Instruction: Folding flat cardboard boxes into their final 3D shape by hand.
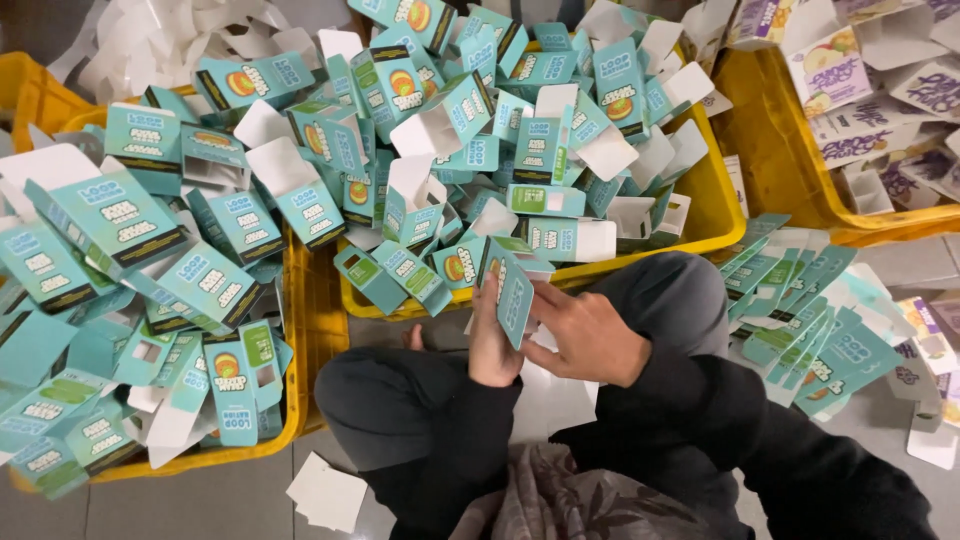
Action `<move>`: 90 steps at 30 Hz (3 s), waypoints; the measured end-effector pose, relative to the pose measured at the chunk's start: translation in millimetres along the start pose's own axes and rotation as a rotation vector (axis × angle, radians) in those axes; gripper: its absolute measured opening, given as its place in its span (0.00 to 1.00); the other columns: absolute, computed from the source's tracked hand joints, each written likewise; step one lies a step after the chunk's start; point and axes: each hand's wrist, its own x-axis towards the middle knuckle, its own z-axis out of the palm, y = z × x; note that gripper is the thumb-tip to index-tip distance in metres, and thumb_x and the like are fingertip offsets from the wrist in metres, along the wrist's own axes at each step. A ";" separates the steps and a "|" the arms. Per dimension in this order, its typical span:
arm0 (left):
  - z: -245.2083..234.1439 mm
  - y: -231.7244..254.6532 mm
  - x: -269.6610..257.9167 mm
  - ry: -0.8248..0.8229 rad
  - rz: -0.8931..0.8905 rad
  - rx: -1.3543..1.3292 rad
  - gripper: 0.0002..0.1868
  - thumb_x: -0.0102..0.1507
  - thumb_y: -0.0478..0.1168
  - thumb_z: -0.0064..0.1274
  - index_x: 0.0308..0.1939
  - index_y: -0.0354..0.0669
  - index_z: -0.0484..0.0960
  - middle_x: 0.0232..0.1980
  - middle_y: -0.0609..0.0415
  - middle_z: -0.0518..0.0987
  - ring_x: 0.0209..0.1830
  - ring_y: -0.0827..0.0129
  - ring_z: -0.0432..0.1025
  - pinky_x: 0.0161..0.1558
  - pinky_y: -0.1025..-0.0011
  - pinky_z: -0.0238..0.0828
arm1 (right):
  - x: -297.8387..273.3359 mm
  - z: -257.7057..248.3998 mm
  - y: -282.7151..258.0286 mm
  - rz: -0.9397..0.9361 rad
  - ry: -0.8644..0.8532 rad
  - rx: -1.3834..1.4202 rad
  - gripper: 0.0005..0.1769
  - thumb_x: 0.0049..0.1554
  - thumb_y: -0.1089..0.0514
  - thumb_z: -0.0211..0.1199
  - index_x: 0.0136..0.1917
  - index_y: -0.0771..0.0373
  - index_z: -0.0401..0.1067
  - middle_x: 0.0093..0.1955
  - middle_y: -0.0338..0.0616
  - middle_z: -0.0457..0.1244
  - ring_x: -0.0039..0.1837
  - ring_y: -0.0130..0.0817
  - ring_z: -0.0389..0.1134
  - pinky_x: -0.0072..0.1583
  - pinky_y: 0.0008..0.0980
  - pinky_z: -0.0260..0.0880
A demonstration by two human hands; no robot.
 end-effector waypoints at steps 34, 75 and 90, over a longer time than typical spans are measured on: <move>-215.4 29.7 92.4 -0.558 -0.128 0.227 0.23 0.71 0.56 0.36 0.66 0.52 0.64 0.68 0.47 0.72 0.59 0.53 0.76 0.60 0.52 0.75 | -128.7 -15.3 307.7 0.820 0.295 -0.388 0.15 0.53 0.45 0.69 0.47 0.55 0.72 0.43 0.45 0.62 0.46 0.59 0.72 0.48 0.54 0.73; 15.6 14.3 -49.3 -1.284 0.195 0.130 0.62 0.59 0.68 0.57 0.78 0.24 0.46 0.75 0.25 0.60 0.74 0.38 0.59 0.73 0.39 0.49 | -74.9 -77.7 59.1 0.360 0.490 1.111 0.05 0.48 0.69 0.74 0.39 0.66 0.80 0.54 0.43 0.69 0.55 0.28 0.67 0.59 0.39 0.70; 11.0 14.0 -50.0 -0.211 0.831 0.622 0.12 0.58 0.41 0.72 0.31 0.40 0.84 0.24 0.56 0.83 0.26 0.83 0.70 0.33 0.74 0.70 | -44.6 -4.9 16.5 0.322 0.286 1.199 0.34 0.66 0.54 0.49 0.81 0.70 0.51 0.69 0.64 0.62 0.66 0.52 0.69 0.68 0.57 0.65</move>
